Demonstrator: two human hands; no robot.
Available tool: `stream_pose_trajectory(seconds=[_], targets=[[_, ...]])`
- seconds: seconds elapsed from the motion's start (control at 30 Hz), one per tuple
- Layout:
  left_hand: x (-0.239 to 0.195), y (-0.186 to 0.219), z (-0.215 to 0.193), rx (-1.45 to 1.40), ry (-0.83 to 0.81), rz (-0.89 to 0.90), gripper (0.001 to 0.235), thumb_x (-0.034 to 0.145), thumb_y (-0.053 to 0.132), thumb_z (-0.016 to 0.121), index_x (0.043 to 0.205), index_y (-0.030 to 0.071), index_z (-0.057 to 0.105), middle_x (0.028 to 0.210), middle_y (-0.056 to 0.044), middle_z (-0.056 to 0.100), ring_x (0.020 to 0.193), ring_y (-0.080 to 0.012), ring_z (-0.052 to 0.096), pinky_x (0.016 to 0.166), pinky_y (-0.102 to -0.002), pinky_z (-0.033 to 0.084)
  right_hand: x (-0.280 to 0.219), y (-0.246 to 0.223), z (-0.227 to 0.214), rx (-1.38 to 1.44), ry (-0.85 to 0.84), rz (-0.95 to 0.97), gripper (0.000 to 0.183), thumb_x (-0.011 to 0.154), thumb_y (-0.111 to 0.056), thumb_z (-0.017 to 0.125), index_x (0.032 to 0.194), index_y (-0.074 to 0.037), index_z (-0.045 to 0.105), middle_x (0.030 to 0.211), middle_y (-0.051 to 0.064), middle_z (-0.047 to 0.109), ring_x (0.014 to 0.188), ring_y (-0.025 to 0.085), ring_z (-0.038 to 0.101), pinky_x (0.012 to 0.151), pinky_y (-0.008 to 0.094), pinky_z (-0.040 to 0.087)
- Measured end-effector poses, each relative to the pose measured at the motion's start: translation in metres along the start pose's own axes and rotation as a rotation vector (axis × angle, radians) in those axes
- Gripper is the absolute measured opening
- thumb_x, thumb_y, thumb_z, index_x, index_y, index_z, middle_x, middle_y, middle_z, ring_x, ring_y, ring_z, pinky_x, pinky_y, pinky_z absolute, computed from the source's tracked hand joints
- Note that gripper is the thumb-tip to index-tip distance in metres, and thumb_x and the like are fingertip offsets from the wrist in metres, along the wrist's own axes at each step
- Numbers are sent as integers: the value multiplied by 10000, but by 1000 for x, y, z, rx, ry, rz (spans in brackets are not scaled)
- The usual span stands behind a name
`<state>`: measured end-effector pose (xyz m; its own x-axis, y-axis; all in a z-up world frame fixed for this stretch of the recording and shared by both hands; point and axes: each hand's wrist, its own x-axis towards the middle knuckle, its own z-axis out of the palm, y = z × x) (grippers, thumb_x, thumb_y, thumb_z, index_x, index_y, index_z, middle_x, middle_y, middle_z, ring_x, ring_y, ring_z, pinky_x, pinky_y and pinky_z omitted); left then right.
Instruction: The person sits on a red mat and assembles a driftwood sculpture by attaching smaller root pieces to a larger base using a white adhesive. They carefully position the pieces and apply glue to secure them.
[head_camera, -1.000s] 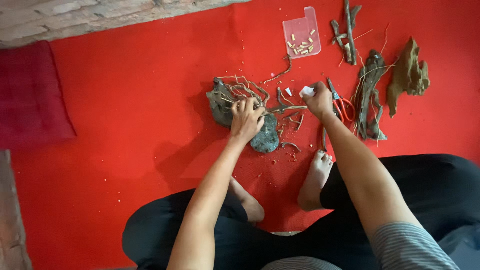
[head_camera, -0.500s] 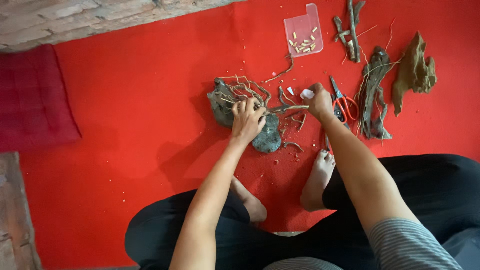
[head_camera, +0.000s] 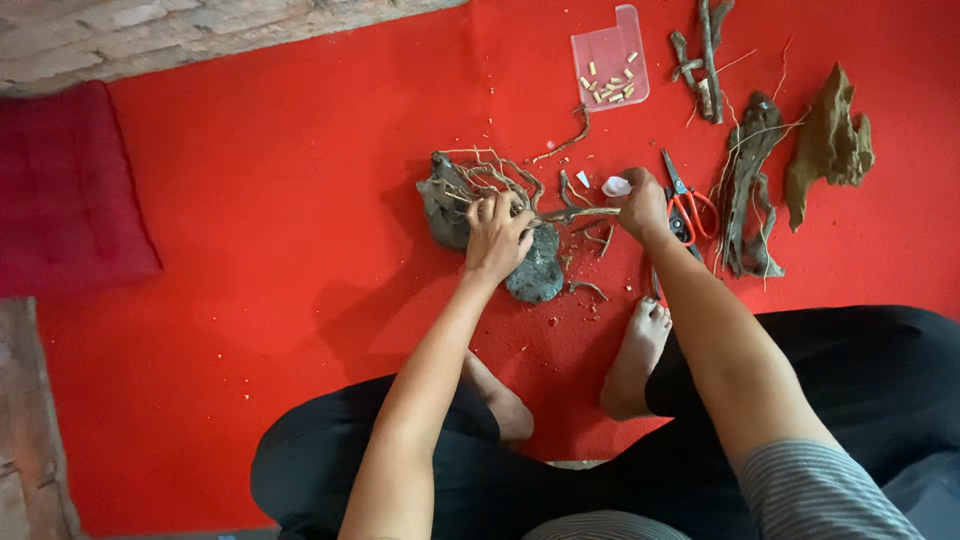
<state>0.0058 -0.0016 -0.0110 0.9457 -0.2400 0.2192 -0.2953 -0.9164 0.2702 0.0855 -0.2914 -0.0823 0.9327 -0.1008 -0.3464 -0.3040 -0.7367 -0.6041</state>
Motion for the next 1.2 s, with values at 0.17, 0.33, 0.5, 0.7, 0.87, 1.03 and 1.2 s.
stream_pose_trajectory(seconds=[0.17, 0.33, 0.5, 0.7, 0.87, 1.03, 1.2], targets=[[3, 3, -10, -9, 2, 3, 244, 748, 310, 790, 971, 269, 701, 1153, 4, 529, 1180, -248, 515, 1059, -528, 364, 10, 22, 8, -23, 66, -95, 564, 748, -195, 816, 1279, -131, 634, 1179, 165, 634, 1161, 398, 612, 982, 543, 503], [2, 4, -10, -18, 11, -2, 265, 732, 296, 806, 971, 250, 702, 1152, -2, 528, 1177, -250, 513, 1064, -532, 357, 0, 14, -6, -57, 206, -220, 587, 710, 1, 650, 1289, -67, 577, 1175, 164, 536, 1170, 412, 564, 987, 539, 501], [2, 6, -14, 25, 10, 11, 281, 720, 320, 812, 965, 257, 689, 1143, 13, 523, 1160, -232, 513, 1055, -515, 355, -4, -12, -38, -110, 532, -384, 566, 656, 71, 568, 1207, -53, 540, 1091, 175, 483, 1041, 447, 547, 862, 556, 488], [2, 5, -9, -1, 14, -1, 253, 711, 290, 806, 931, 247, 687, 1127, 12, 509, 1153, -236, 509, 1060, -522, 354, -2, -76, -44, -38, 491, -737, 189, 839, -41, 687, 998, -144, 687, 836, 67, 584, 792, 287, 644, 733, 402, 506], [3, 6, -19, -1, 16, 5, 232, 722, 292, 806, 912, 243, 684, 1122, 9, 510, 1135, -239, 514, 1053, -517, 361, -33, -121, -20, -234, -98, -814, 177, 814, -315, 733, 962, -219, 719, 825, 43, 677, 863, 283, 696, 797, 467, 539], [1, 8, -24, 20, -27, -12, 250, 714, 300, 815, 925, 257, 689, 1154, 23, 509, 1170, -228, 498, 1075, -515, 356, -46, -122, -1, -629, -223, -814, 301, 819, -504, 692, 1003, -271, 738, 958, 44, 729, 1019, 267, 717, 895, 476, 531], [-1, 9, -18, 15, -57, -17, 291, 746, 293, 809, 1014, 256, 702, 1229, -2, 514, 1255, -245, 473, 1097, -526, 342, -34, -93, 28, -657, -212, -734, 203, 866, -432, 652, 889, -242, 718, 969, 26, 723, 997, 285, 728, 1024, 526, 480]])
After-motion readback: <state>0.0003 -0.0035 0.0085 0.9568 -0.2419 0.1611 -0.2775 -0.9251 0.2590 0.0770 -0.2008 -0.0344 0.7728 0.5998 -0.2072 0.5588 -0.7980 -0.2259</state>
